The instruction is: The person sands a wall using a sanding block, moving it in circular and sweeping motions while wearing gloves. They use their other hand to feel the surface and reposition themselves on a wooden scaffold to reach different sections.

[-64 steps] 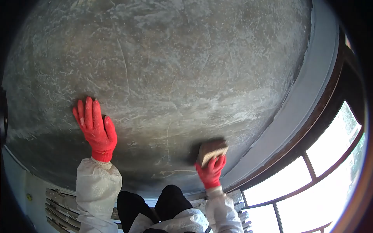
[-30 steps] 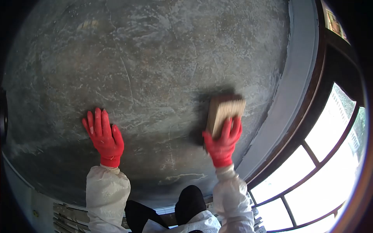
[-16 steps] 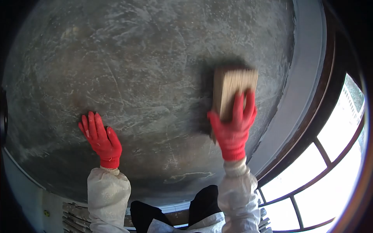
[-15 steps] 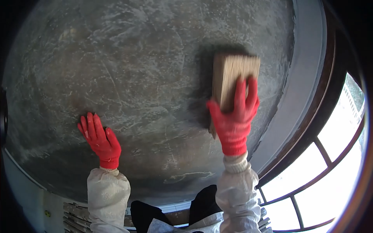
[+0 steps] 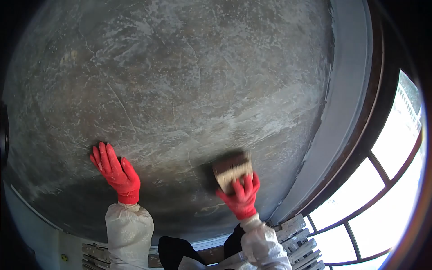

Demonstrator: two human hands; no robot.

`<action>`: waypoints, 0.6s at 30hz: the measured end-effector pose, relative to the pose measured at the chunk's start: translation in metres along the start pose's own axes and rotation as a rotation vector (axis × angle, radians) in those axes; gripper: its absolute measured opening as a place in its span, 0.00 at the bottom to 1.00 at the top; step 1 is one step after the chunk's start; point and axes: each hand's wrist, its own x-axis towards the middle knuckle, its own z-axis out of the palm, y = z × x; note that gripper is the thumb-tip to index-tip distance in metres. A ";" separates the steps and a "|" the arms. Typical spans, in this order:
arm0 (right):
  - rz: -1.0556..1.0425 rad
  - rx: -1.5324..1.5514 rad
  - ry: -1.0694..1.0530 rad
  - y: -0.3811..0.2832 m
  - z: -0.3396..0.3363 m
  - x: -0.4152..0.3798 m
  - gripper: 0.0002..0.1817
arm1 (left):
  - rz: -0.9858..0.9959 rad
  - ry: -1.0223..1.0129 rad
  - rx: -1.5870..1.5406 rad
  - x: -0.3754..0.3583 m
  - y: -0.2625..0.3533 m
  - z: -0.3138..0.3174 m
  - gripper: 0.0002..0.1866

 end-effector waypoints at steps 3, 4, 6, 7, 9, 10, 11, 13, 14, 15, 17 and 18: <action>-0.028 -0.026 0.139 -0.022 -0.019 0.138 0.47 | -0.014 -0.026 -0.005 0.000 0.001 -0.003 0.25; -0.042 0.007 0.177 -0.028 -0.023 0.177 0.47 | -0.017 -0.032 -0.009 -0.002 0.001 -0.005 0.25; -0.028 -0.004 0.246 -0.037 -0.021 0.218 0.48 | -0.028 -0.027 -0.087 -0.006 -0.002 -0.002 0.26; -0.025 -0.014 0.273 -0.040 -0.020 0.226 0.49 | -0.032 -0.017 -0.090 -0.010 0.000 -0.004 0.26; -0.039 -0.036 0.239 -0.039 -0.019 0.198 0.49 | -0.218 0.029 -0.258 -0.034 0.016 -0.016 0.27; -0.041 -0.056 0.201 -0.036 -0.016 0.170 0.49 | -0.263 -0.013 -0.316 -0.049 0.029 -0.025 0.28; -0.037 -0.086 0.140 -0.032 -0.011 0.128 0.49 | -0.306 -0.055 -0.376 -0.069 0.044 -0.035 0.29; -0.002 -0.039 0.053 -0.024 0.003 0.029 0.50 | -0.314 -0.227 -0.486 -0.124 0.075 -0.048 0.29; -0.020 -0.003 0.009 -0.017 0.007 -0.020 0.49 | -0.281 -0.334 -0.541 -0.147 0.092 -0.054 0.30; -0.036 0.035 -0.036 -0.012 0.009 -0.046 0.49 | -0.245 -0.442 -0.594 -0.167 0.108 -0.059 0.30; -0.036 0.052 -0.018 -0.016 0.012 -0.034 0.49 | -0.304 -0.594 -0.717 -0.199 0.136 -0.064 0.32; -0.019 0.065 -0.018 -0.024 0.007 -0.027 0.49 | -0.301 -0.587 -0.719 -0.195 0.144 -0.060 0.32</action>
